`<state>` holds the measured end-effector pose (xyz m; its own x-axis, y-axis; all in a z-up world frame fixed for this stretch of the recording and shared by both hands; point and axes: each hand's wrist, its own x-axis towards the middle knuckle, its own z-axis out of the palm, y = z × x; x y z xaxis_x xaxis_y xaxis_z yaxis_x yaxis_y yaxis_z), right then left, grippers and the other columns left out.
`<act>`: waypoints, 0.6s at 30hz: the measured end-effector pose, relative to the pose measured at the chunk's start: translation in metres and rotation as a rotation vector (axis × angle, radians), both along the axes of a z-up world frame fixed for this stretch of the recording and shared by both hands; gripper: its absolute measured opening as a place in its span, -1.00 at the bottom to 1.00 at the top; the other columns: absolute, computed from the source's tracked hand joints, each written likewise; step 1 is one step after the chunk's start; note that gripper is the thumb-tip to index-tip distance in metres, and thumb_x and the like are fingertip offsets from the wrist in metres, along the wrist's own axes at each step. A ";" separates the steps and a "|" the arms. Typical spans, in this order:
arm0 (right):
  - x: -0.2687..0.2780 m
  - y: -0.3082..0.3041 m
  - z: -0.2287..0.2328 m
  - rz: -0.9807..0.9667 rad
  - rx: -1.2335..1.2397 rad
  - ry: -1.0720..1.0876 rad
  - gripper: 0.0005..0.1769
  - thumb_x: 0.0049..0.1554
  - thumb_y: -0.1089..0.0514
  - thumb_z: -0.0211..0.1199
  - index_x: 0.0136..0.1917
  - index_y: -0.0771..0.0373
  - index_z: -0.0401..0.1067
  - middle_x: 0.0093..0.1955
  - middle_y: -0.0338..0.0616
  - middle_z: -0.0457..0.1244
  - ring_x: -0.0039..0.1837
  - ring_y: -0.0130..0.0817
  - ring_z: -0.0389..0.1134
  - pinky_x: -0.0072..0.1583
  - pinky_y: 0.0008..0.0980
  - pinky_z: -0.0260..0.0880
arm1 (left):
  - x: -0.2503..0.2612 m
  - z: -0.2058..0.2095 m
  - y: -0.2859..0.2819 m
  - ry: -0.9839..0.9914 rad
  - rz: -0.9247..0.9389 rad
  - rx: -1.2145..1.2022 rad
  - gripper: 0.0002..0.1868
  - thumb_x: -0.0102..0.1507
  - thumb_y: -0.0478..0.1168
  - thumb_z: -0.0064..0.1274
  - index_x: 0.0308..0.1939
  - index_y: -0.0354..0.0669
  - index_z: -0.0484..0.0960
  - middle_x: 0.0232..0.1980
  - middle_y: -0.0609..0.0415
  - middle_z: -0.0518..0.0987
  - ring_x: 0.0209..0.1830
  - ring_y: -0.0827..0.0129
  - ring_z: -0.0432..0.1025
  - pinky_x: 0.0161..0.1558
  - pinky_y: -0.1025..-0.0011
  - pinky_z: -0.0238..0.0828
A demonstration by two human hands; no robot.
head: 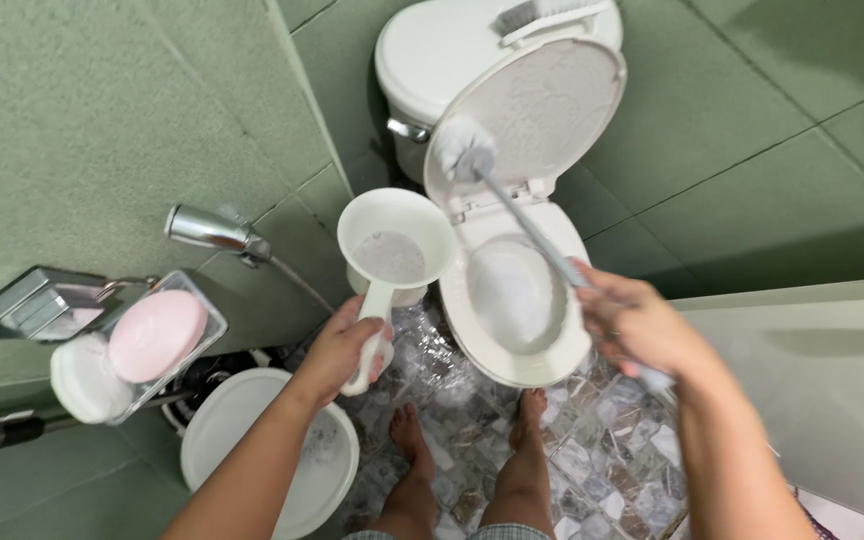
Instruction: The person cleans a toilet by rinsing a toilet brush with a sprayer, scrubbing the toilet bowl, seat, and lid with the brush, and pouring water over the surfaces using a ladle.
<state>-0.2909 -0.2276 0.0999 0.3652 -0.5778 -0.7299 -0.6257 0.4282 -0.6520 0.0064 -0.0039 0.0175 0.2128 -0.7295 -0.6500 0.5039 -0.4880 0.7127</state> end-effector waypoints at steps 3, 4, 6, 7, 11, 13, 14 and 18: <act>-0.025 -0.009 0.058 -0.133 -0.035 0.007 -0.38 0.25 0.03 0.07 0.57 -0.08 0.21 -0.41 -0.26 0.07 -0.57 -0.50 -0.06 -0.55 -0.41 -0.04 | -0.005 0.004 -0.008 0.033 0.012 0.033 -0.53 0.29 -0.25 -0.12 0.30 -0.15 0.33 -0.26 0.05 0.54 -0.62 0.42 0.32 -0.62 0.41 0.28; -0.029 -0.012 0.067 -0.216 -0.070 -0.071 -0.36 0.24 0.04 0.05 0.58 -0.07 0.21 -0.41 -0.26 0.07 -0.58 -0.52 -0.07 -0.56 -0.44 -0.06 | -0.004 0.005 -0.008 0.028 0.016 0.033 -0.53 0.29 -0.25 -0.12 0.30 -0.15 0.33 -0.26 0.05 0.54 -0.62 0.42 0.32 -0.62 0.41 0.28; -0.029 -0.009 0.066 -0.306 -0.102 -0.151 -0.34 0.23 0.05 0.03 0.60 -0.07 0.20 -0.41 -0.26 0.07 -0.58 -0.54 -0.07 -0.58 -0.46 -0.08 | -0.003 0.005 -0.010 0.035 0.012 0.017 -0.51 0.28 -0.25 -0.12 0.32 -0.13 0.33 -0.26 0.05 0.54 -0.62 0.43 0.32 -0.62 0.42 0.27; -0.025 -0.007 0.061 -0.323 -0.089 -0.175 -0.33 0.23 0.06 0.03 0.61 -0.07 0.20 -0.41 -0.28 0.07 -0.57 -0.56 -0.07 -0.57 -0.47 -0.07 | -0.003 0.005 -0.011 0.030 0.012 0.018 -0.51 0.28 -0.25 -0.12 0.32 -0.13 0.33 -0.26 0.05 0.54 -0.62 0.43 0.32 -0.62 0.42 0.27; -0.014 0.023 0.040 -0.293 -0.070 -0.082 -0.34 0.25 0.05 0.08 0.61 -0.14 0.17 -0.41 -0.24 0.10 -0.58 -0.48 -0.02 -0.57 -0.40 -0.03 | -0.002 0.000 -0.016 0.023 -0.033 -0.010 -0.49 0.29 -0.24 -0.12 0.34 -0.20 0.31 -0.26 0.05 0.53 -0.62 0.42 0.33 -0.62 0.42 0.28; -0.020 0.020 0.033 -0.316 -0.024 -0.093 -0.35 0.24 0.08 0.07 0.60 -0.12 0.19 -0.42 -0.25 0.10 -0.58 -0.49 -0.03 -0.56 -0.42 -0.04 | -0.007 -0.001 -0.021 0.015 -0.044 -0.031 -0.48 0.29 -0.25 -0.12 0.35 -0.20 0.30 -0.25 0.04 0.54 -0.61 0.43 0.33 -0.61 0.42 0.30; -0.021 0.015 0.025 -0.326 0.019 -0.114 -0.36 0.24 0.11 0.06 0.58 -0.09 0.22 -0.43 -0.25 0.10 -0.59 -0.51 -0.04 -0.56 -0.44 -0.05 | -0.009 0.000 -0.021 0.018 -0.044 -0.010 -0.49 0.29 -0.24 -0.12 0.35 -0.18 0.30 -0.26 0.05 0.53 -0.62 0.42 0.32 -0.61 0.42 0.29; -0.021 -0.009 -0.013 -0.473 -0.179 -0.212 -0.43 0.29 0.13 -0.02 0.56 0.04 0.19 -0.45 -0.25 0.10 -0.58 -0.52 0.01 -0.55 -0.47 -0.02 | -0.008 0.000 -0.024 0.001 -0.042 0.013 -0.51 0.28 -0.25 -0.12 0.32 -0.19 0.31 -0.27 0.05 0.53 -0.62 0.42 0.33 -0.62 0.41 0.28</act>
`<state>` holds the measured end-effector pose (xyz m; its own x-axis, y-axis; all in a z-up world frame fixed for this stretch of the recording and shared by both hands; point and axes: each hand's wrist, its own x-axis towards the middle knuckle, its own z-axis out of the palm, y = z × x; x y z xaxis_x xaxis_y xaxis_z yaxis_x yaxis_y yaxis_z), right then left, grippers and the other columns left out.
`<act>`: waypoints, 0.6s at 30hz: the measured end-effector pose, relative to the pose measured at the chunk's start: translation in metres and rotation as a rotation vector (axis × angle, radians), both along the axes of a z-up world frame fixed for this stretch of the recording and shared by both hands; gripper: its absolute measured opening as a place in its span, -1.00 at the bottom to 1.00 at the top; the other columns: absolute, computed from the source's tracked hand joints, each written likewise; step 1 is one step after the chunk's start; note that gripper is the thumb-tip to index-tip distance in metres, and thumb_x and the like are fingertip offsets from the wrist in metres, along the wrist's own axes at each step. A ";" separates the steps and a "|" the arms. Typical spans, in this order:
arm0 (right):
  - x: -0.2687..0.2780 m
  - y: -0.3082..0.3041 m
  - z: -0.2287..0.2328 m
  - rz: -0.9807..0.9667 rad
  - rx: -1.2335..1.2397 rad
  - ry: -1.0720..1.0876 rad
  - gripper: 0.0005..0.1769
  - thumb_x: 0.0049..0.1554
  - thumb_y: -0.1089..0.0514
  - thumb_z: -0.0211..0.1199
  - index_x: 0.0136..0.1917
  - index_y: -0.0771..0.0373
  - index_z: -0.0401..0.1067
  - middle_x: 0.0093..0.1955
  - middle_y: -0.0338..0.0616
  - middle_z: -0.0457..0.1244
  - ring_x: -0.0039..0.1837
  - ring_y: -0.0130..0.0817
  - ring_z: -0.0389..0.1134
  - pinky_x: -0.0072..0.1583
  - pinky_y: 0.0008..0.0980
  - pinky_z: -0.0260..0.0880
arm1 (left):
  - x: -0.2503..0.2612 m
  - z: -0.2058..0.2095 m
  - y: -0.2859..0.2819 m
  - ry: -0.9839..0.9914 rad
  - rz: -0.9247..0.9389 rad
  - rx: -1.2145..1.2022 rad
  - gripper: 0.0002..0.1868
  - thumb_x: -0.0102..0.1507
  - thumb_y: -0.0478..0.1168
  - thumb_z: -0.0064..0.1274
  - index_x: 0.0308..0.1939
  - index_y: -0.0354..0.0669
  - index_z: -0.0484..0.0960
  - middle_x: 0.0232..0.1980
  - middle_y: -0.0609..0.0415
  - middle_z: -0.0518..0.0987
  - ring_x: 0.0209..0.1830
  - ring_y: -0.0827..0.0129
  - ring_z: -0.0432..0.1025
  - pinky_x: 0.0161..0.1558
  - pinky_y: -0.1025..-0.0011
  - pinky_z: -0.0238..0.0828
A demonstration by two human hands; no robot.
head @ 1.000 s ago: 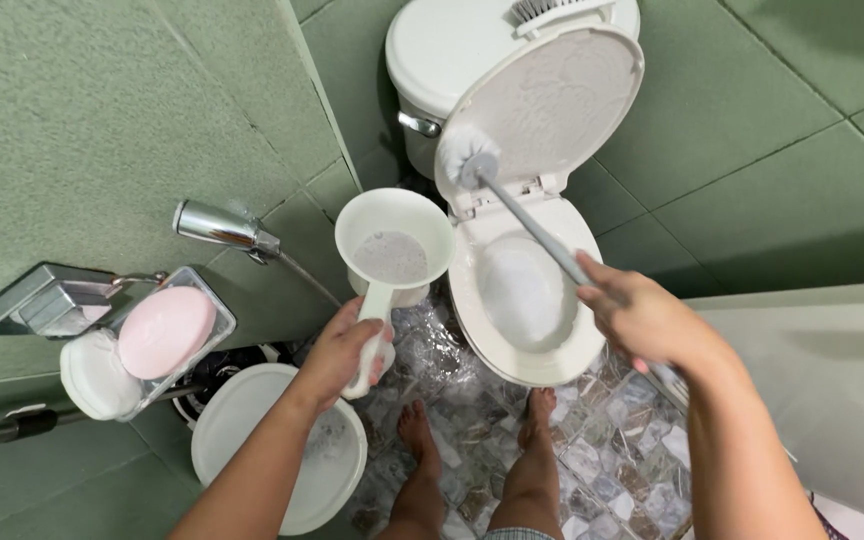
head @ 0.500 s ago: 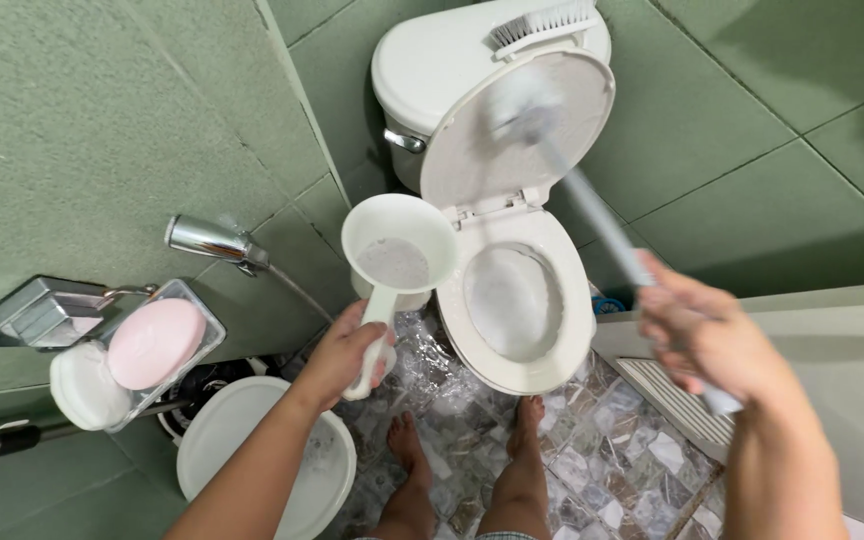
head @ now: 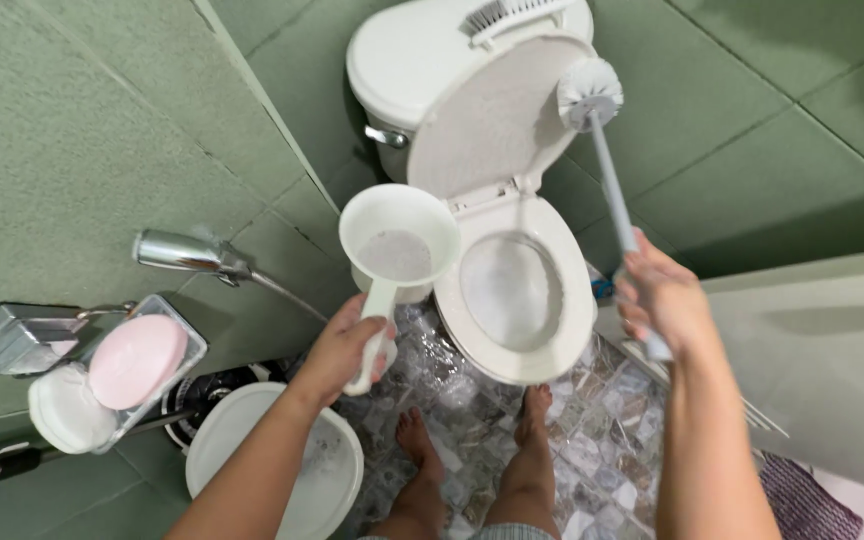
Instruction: The person cleans a toilet by rinsing a toilet brush with a sprayer, scrubbing the toilet bowl, seat, and lid with the brush, and pouring water over the surfaces using a ladle.
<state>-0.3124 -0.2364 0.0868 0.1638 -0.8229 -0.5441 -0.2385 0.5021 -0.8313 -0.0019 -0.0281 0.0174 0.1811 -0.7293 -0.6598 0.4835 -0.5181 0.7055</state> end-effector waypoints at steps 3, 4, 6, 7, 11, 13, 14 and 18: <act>0.023 0.015 -0.032 0.042 0.019 0.049 -0.59 0.30 0.20 -0.05 0.39 0.27 0.28 -0.43 -0.20 0.15 -0.58 -0.45 0.06 -0.55 -0.40 0.08 | -0.001 0.001 0.002 0.030 0.004 0.005 -0.51 0.28 -0.25 -0.13 0.32 -0.18 0.32 -0.29 0.05 0.53 -0.62 0.43 0.32 -0.62 0.41 0.28; 0.027 0.035 -0.039 0.063 0.040 -0.010 -0.67 0.30 0.24 -0.08 0.24 0.50 0.30 -0.42 -0.15 0.19 -0.59 -0.39 0.09 -0.57 -0.36 0.09 | 0.000 0.002 0.002 0.026 0.007 0.008 -0.51 0.28 -0.25 -0.13 0.32 -0.18 0.32 -0.29 0.05 0.53 -0.62 0.43 0.32 -0.62 0.41 0.28; 0.035 0.081 -0.052 0.137 0.239 -0.113 -0.53 0.23 0.24 -0.03 0.34 -0.14 0.35 -0.47 -0.17 0.14 -0.62 -0.40 0.05 -0.57 -0.38 0.07 | 0.001 -0.001 0.000 0.017 0.002 -0.012 -0.52 0.30 -0.24 -0.12 0.32 -0.20 0.32 -0.28 0.06 0.53 -0.61 0.43 0.32 -0.60 0.42 0.30; 0.036 0.073 -0.057 0.137 0.234 -0.116 -0.53 0.23 0.24 -0.03 0.34 -0.14 0.35 -0.47 -0.17 0.14 -0.62 -0.40 0.05 -0.57 -0.38 0.07 | 0.002 -0.001 -0.005 0.013 0.001 -0.017 -0.52 0.30 -0.24 -0.12 0.32 -0.20 0.32 -0.28 0.06 0.53 -0.61 0.43 0.32 -0.60 0.42 0.30; 0.040 0.023 -0.081 -0.030 0.097 -0.248 -0.74 0.32 0.17 -0.12 0.18 0.19 0.34 -0.46 -0.20 0.14 -0.58 -0.48 0.07 -0.54 -0.45 0.07 | 0.005 0.000 -0.001 0.011 0.005 0.007 -0.51 0.29 -0.25 -0.12 0.32 -0.16 0.32 -0.29 0.06 0.53 -0.62 0.42 0.32 -0.62 0.41 0.28; 0.052 0.017 -0.090 -0.162 0.071 -0.351 -0.71 0.34 0.14 -0.11 0.28 0.07 0.32 -0.44 -0.32 0.11 -0.56 -0.57 0.06 -0.52 -0.50 0.07 | 0.009 0.003 -0.001 0.002 0.014 0.011 -0.49 0.28 -0.25 -0.13 0.34 -0.10 0.31 -0.29 0.07 0.54 -0.62 0.43 0.32 -0.62 0.42 0.28; 0.063 0.034 -0.096 -0.072 0.023 -0.283 -0.74 0.39 0.10 -0.15 0.21 0.24 0.28 -0.45 -0.23 0.14 -0.57 -0.47 0.09 -0.53 -0.44 0.10 | 0.012 0.004 -0.001 -0.016 0.019 0.012 -0.49 0.29 -0.26 -0.12 0.34 -0.15 0.31 -0.29 0.06 0.53 -0.61 0.43 0.32 -0.61 0.41 0.29; 0.076 0.107 -0.108 0.075 0.238 -0.157 -0.56 0.29 0.16 -0.09 0.38 -0.24 0.24 -0.47 -0.21 0.17 -0.59 -0.42 0.05 -0.56 -0.37 0.06 | 0.015 0.008 0.001 -0.056 0.015 0.092 -0.47 0.28 -0.25 -0.12 0.36 -0.16 0.32 -0.27 0.07 0.54 -0.61 0.42 0.31 -0.61 0.42 0.29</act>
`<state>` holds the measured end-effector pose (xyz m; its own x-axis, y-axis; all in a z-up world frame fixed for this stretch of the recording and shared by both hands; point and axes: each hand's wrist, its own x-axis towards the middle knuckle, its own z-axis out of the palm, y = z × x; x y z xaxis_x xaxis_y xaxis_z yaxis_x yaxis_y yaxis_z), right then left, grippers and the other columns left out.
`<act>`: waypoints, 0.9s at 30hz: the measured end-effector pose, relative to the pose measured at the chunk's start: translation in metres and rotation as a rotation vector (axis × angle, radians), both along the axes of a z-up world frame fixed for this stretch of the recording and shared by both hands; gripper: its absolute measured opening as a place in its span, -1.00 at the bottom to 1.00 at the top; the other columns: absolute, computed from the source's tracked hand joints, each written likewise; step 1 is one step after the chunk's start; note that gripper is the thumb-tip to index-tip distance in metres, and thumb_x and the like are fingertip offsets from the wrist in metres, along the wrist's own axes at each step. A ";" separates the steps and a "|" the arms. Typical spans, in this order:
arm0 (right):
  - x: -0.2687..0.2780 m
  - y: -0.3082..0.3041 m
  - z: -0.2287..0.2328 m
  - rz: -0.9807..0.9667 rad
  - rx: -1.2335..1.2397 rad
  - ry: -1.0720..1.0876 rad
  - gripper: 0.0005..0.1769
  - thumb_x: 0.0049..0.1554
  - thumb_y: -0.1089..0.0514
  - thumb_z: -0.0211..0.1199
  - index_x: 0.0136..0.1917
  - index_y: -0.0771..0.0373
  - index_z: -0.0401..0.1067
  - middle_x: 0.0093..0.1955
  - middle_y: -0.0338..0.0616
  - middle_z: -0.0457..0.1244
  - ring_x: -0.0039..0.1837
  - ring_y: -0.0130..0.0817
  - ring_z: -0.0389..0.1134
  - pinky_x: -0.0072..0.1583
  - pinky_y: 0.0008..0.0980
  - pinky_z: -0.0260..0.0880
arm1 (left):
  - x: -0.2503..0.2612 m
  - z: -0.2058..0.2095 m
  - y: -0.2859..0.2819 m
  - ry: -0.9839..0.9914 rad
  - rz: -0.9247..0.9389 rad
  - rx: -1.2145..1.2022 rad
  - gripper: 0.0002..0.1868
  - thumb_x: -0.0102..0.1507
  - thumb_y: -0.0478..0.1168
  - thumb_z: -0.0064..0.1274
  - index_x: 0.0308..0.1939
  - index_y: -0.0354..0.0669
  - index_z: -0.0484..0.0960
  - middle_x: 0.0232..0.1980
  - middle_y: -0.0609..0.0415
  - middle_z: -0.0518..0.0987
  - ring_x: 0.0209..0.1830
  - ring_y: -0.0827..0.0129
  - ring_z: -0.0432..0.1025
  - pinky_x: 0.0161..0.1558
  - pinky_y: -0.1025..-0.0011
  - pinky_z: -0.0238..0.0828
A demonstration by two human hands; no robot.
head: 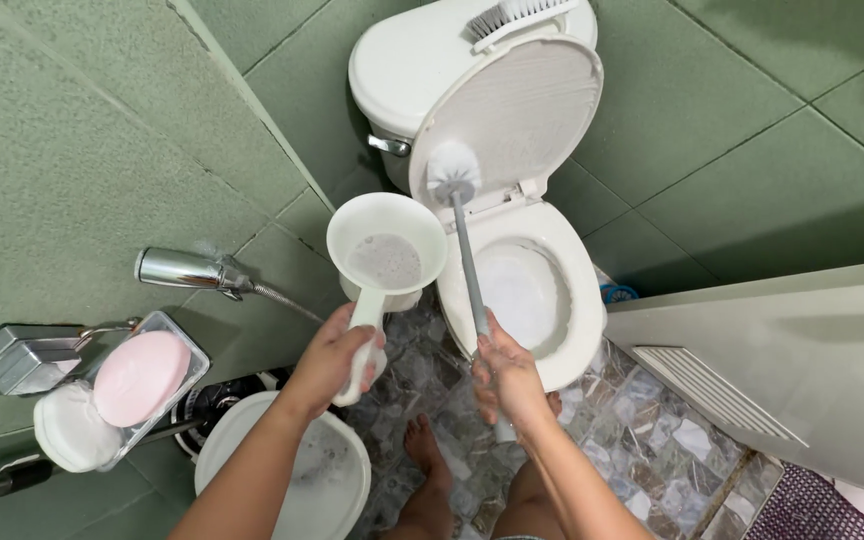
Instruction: The person cleans a toilet by rinsing a toilet brush with a sprayer, scrubbing the toilet bowl, seat, and lid with the brush, and pouring water over the surfaces using a ladle.
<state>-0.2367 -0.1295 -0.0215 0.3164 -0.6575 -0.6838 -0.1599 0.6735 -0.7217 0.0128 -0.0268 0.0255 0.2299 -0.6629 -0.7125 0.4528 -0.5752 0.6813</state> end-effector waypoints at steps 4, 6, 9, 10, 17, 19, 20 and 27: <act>-0.010 -0.073 -0.038 -0.111 -0.207 -0.110 -0.48 0.50 -0.09 -0.23 -0.18 0.27 0.20 -0.50 -0.15 0.12 -0.57 -0.38 0.08 -0.50 -0.38 0.14 | 0.009 -0.002 0.005 0.004 0.007 -0.029 -0.46 0.27 -0.26 -0.11 0.36 -0.16 0.31 -0.27 0.06 0.54 -0.61 0.43 0.32 -0.62 0.42 0.28; -0.001 -0.093 -0.047 -0.192 -0.164 -0.154 -0.67 0.42 0.01 -0.17 -0.13 0.16 0.20 -0.48 -0.22 0.11 -0.56 -0.43 0.06 -0.50 -0.39 0.09 | 0.014 0.000 0.009 -0.006 0.007 -0.047 -0.47 0.28 -0.25 -0.13 0.37 -0.15 0.30 -0.27 0.05 0.53 -0.60 0.43 0.32 -0.61 0.43 0.31; 0.029 -0.032 -0.052 -0.139 -0.015 -0.021 -0.36 0.44 -0.18 -0.26 -0.30 0.27 0.21 -0.54 -0.16 0.08 -0.56 -0.37 0.10 -0.48 -0.34 0.15 | 0.016 -0.003 0.006 0.012 0.046 -0.023 -0.48 0.28 -0.25 -0.14 0.35 -0.20 0.30 -0.27 0.06 0.54 -0.61 0.44 0.32 -0.62 0.43 0.26; 0.032 0.010 -0.049 -0.068 0.074 -0.024 -0.64 0.40 -0.08 -0.22 -0.15 -0.01 0.29 -0.50 -0.20 0.10 -0.55 -0.37 0.08 -0.49 -0.31 0.10 | 0.016 -0.004 0.008 0.013 0.044 -0.017 -0.48 0.28 -0.25 -0.14 0.35 -0.20 0.30 -0.27 0.06 0.54 -0.61 0.44 0.32 -0.62 0.43 0.26; 0.022 -0.105 -0.110 -0.256 -0.092 -0.284 -0.39 0.42 -0.12 -0.31 -0.35 0.18 0.21 -0.58 -0.17 0.07 -0.56 -0.33 0.08 -0.48 -0.29 0.14 | 0.029 -0.003 0.008 0.029 0.002 -0.064 -0.46 0.27 -0.27 -0.12 0.37 -0.17 0.29 -0.29 0.05 0.53 -0.63 0.45 0.31 -0.63 0.44 0.28; 0.040 -0.100 -0.113 -0.416 0.123 -0.379 -0.55 0.45 -0.04 -0.17 -0.24 0.09 0.25 -0.53 -0.31 0.07 -0.55 -0.47 0.00 -0.50 -0.40 -0.02 | 0.026 -0.003 0.011 0.049 0.009 -0.056 -0.45 0.27 -0.27 -0.11 0.38 -0.15 0.28 -0.29 0.05 0.52 -0.63 0.45 0.31 -0.63 0.44 0.28; 0.047 -0.059 -0.110 -0.314 0.131 -0.228 -0.52 0.42 -0.09 -0.20 -0.26 0.13 0.24 -0.55 -0.25 0.08 -0.56 -0.41 0.03 -0.50 -0.37 0.01 | 0.023 -0.003 0.011 0.044 0.018 -0.045 -0.44 0.27 -0.27 -0.12 0.38 -0.14 0.27 -0.30 0.06 0.52 -0.64 0.45 0.31 -0.64 0.44 0.27; 0.033 -0.100 -0.117 -0.415 0.244 -0.411 -0.67 0.36 -0.01 -0.13 -0.23 0.05 0.22 -0.50 -0.29 0.05 -0.54 -0.45 0.00 -0.50 -0.42 -0.04 | 0.037 0.002 0.007 0.027 -0.026 -0.005 -0.43 0.26 -0.26 -0.12 0.39 -0.09 0.27 -0.31 0.07 0.53 -0.67 0.44 0.31 -0.65 0.44 0.28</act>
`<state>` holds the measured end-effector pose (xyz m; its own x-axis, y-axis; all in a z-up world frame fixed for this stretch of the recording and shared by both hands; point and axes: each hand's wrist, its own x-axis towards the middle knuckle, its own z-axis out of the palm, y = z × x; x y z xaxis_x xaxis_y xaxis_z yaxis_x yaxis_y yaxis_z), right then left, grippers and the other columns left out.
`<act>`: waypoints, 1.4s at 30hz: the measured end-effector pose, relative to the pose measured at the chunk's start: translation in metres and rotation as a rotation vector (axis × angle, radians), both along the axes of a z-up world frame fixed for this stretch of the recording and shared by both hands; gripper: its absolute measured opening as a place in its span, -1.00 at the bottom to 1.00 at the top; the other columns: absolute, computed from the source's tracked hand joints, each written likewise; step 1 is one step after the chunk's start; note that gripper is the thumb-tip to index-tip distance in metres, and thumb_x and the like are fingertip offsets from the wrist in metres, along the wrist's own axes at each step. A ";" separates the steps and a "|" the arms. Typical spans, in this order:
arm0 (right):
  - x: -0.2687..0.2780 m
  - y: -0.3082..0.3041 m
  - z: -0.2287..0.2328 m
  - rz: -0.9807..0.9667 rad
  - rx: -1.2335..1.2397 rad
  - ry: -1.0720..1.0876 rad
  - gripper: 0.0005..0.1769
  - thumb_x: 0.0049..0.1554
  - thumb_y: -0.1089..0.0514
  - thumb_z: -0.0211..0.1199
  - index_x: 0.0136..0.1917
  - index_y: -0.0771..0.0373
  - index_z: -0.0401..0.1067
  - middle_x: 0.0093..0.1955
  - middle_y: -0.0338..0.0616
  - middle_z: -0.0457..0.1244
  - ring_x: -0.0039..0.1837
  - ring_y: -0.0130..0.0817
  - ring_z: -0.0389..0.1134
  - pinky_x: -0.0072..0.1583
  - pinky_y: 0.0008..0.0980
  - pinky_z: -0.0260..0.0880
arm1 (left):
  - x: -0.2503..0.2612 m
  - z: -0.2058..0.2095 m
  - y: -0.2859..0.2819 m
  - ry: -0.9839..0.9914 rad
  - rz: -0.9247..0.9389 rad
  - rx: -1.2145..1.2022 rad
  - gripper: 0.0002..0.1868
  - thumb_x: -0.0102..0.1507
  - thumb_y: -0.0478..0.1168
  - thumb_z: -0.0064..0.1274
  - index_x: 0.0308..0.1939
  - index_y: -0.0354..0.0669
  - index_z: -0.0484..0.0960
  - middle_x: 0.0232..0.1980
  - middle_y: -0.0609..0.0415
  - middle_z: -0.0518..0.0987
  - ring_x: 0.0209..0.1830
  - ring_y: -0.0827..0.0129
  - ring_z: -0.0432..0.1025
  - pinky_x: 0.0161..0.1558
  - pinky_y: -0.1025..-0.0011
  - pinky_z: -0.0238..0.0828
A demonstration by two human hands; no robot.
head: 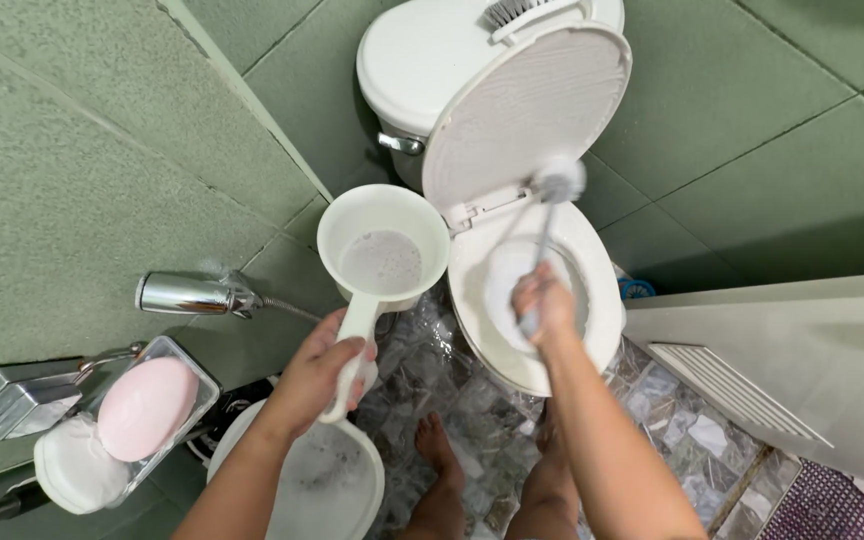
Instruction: The person cleans a toilet by rinsing a toilet brush with a sprayer, scrubbing the toilet bowl, seat, and lid with the brush, and pouring water over the surfaces using a ladle.
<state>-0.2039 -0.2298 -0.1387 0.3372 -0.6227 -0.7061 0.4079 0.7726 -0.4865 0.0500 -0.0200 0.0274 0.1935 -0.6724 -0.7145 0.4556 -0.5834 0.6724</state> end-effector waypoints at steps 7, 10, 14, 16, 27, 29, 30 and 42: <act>0.005 0.060 0.008 0.038 0.246 -0.283 -0.78 0.32 0.06 -0.17 -0.19 0.03 0.12 -0.48 -0.34 0.01 -0.54 -0.57 -0.07 -0.56 -0.52 -0.13 | -0.004 0.003 -0.003 0.010 0.011 -0.040 -0.47 0.28 -0.25 -0.13 0.35 -0.16 0.29 -0.31 0.09 0.53 -0.66 0.44 0.31 -0.64 0.44 0.28; -0.001 0.017 0.054 -0.063 0.123 -0.095 -0.85 0.37 0.00 -0.14 -0.06 -0.02 0.12 -0.42 -0.35 0.04 -0.53 -0.61 -0.07 -0.56 -0.58 -0.13 | -0.003 0.004 -0.001 0.020 -0.014 -0.080 -0.49 0.29 -0.25 -0.12 0.33 -0.21 0.30 -0.29 0.08 0.53 -0.63 0.46 0.32 -0.62 0.45 0.30; 0.012 0.019 0.140 -0.128 -0.177 0.018 -0.87 0.40 0.00 -0.12 0.10 0.05 0.13 -0.40 -0.30 0.05 -0.53 -0.53 -0.01 -0.52 -0.50 0.00 | -0.006 0.007 -0.005 0.016 -0.012 -0.079 -0.50 0.28 -0.26 -0.12 0.32 -0.19 0.32 -0.29 0.08 0.52 -0.63 0.47 0.32 -0.62 0.44 0.29; 0.027 0.055 0.165 -0.053 -0.371 0.164 -0.82 0.35 0.04 -0.12 0.21 0.00 0.19 -0.42 -0.31 0.05 -0.55 -0.50 0.01 -0.54 -0.46 0.00 | -0.012 0.007 -0.009 0.002 -0.027 -0.087 -0.51 0.28 -0.25 -0.12 0.32 -0.21 0.33 -0.29 0.08 0.52 -0.62 0.46 0.33 -0.61 0.44 0.29; 0.010 0.023 0.167 -0.066 -0.243 0.036 -0.74 0.41 0.02 -0.11 0.32 0.10 0.13 -0.41 -0.28 0.06 -0.52 -0.47 0.00 -0.49 -0.46 0.03 | -0.024 0.003 -0.021 0.030 -0.017 -0.079 -0.44 0.26 -0.25 -0.12 0.38 -0.10 0.28 -0.30 0.08 0.53 -0.64 0.46 0.30 -0.61 0.41 0.28; 0.007 0.076 0.179 0.034 -0.212 0.136 -0.57 0.33 0.04 -0.08 0.41 -0.39 0.18 -0.42 -0.30 0.06 -0.56 -0.46 -0.02 -0.55 -0.41 -0.02 | -0.025 0.000 -0.023 0.017 -0.029 -0.082 -0.46 0.27 -0.25 -0.12 0.37 -0.16 0.29 -0.30 0.07 0.53 -0.64 0.45 0.31 -0.61 0.41 0.29; 0.006 0.068 0.173 0.035 -0.205 0.137 -0.57 0.33 0.04 -0.08 0.41 -0.39 0.18 -0.42 -0.30 0.06 -0.56 -0.46 -0.02 -0.55 -0.41 -0.02 | -0.027 -0.001 -0.022 0.008 -0.044 -0.083 -0.47 0.28 -0.25 -0.13 0.35 -0.21 0.30 -0.30 0.06 0.52 -0.64 0.44 0.31 -0.61 0.41 0.30; -0.005 0.049 -0.013 0.228 0.069 0.249 -0.64 0.34 0.05 -0.20 0.33 0.04 0.27 -0.44 -0.23 0.11 -0.55 -0.46 0.03 -0.53 -0.46 0.02 | -0.021 -0.009 0.001 0.004 0.014 -0.038 -0.51 0.29 -0.27 -0.12 0.32 -0.20 0.31 -0.28 0.06 0.53 -0.64 0.44 0.31 -0.62 0.43 0.28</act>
